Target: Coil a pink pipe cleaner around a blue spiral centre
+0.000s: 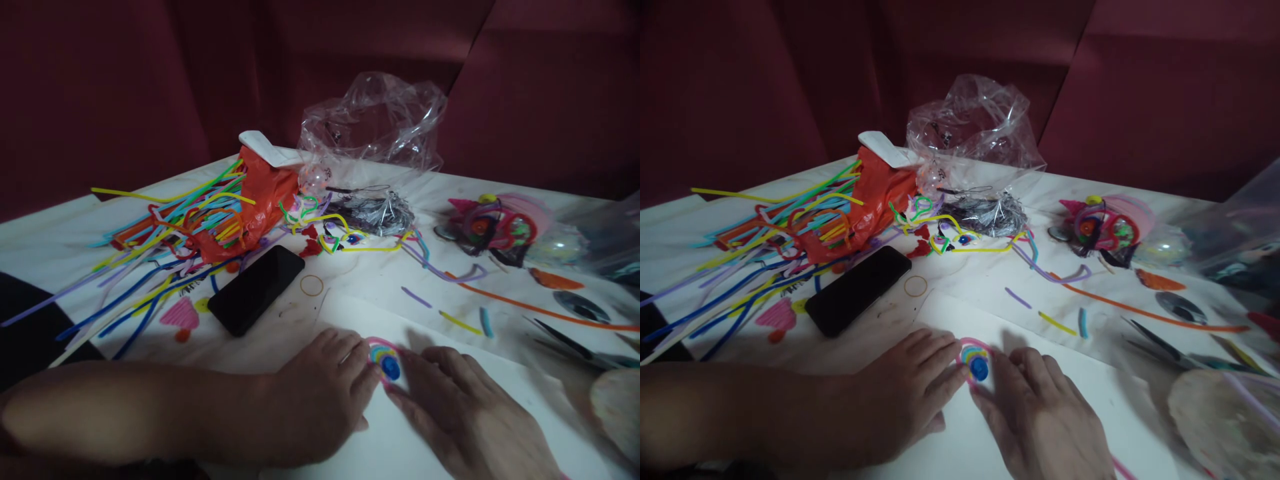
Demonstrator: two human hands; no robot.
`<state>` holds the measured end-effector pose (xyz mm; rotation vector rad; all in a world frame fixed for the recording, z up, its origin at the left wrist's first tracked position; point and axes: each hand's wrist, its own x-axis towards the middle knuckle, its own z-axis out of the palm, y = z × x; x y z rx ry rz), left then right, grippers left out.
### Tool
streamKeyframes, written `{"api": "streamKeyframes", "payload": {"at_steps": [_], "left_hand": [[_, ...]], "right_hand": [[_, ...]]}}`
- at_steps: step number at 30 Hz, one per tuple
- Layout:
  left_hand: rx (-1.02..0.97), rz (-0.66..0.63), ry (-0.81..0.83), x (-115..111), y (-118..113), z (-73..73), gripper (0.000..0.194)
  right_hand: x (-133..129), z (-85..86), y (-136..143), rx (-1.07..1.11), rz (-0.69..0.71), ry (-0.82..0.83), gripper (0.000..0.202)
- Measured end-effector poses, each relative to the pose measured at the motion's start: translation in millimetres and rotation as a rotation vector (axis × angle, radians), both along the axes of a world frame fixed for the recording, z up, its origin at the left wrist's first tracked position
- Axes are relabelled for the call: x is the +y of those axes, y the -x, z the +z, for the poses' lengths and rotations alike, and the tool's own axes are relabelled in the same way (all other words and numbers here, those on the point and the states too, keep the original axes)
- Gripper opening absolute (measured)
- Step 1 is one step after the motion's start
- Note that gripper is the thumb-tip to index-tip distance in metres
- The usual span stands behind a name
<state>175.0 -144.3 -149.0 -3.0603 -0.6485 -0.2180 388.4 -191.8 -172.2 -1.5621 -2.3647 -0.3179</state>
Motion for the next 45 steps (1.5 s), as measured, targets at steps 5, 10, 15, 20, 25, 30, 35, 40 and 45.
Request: {"api": "streamKeyframes", "payload": {"at_steps": [5, 10, 15, 20, 25, 30, 35, 40, 45], "left_hand": [[0.003, -0.014, -0.001, -4.1, 3.2, 0.6, 0.056], [-0.011, 0.032, 0.021, -6.2, 3.9, 1.7, 0.062], [-0.003, 0.015, 0.022, -4.5, 2.2, 0.9, 0.060], [-0.009, 0.001, 0.047, -2.7, 1.9, -0.4, 0.061], [0.015, -0.013, 0.063, -1.9, 1.7, 1.9, 0.062], [0.034, -0.021, 0.067, -2.0, 1.8, 5.1, 0.059], [0.058, -0.054, 0.014, -0.1, 1.2, 9.9, 0.053], [0.077, -0.062, 0.054, 2.6, 1.4, 14.3, 0.055], [0.078, -0.061, 0.021, 2.5, 1.5, 13.5, 0.053]], "right_hand": [[1.0, -1.1, -0.8, 0.041, 0.022, 0.042, 0.040], [3.3, -1.7, 1.0, 0.034, 0.016, 0.013, 0.041], [1.2, 0.3, -1.8, 0.007, 0.029, 0.039, 0.039], [0.8, 0.0, -5.7, 0.000, 0.024, 0.035, 0.039], [2.5, -1.4, -6.5, 0.006, 0.037, 0.032, 0.041], [2.1, -4.4, -11.0, 0.004, 0.052, 0.017, 0.040], [3.3, -4.0, -13.7, 0.009, 0.091, 0.049, 0.037], [6.1, -3.1, -14.4, 0.012, 0.130, 0.085, 0.034], [5.3, -5.3, -16.4, 0.043, 0.159, 0.099, 0.034]]}}
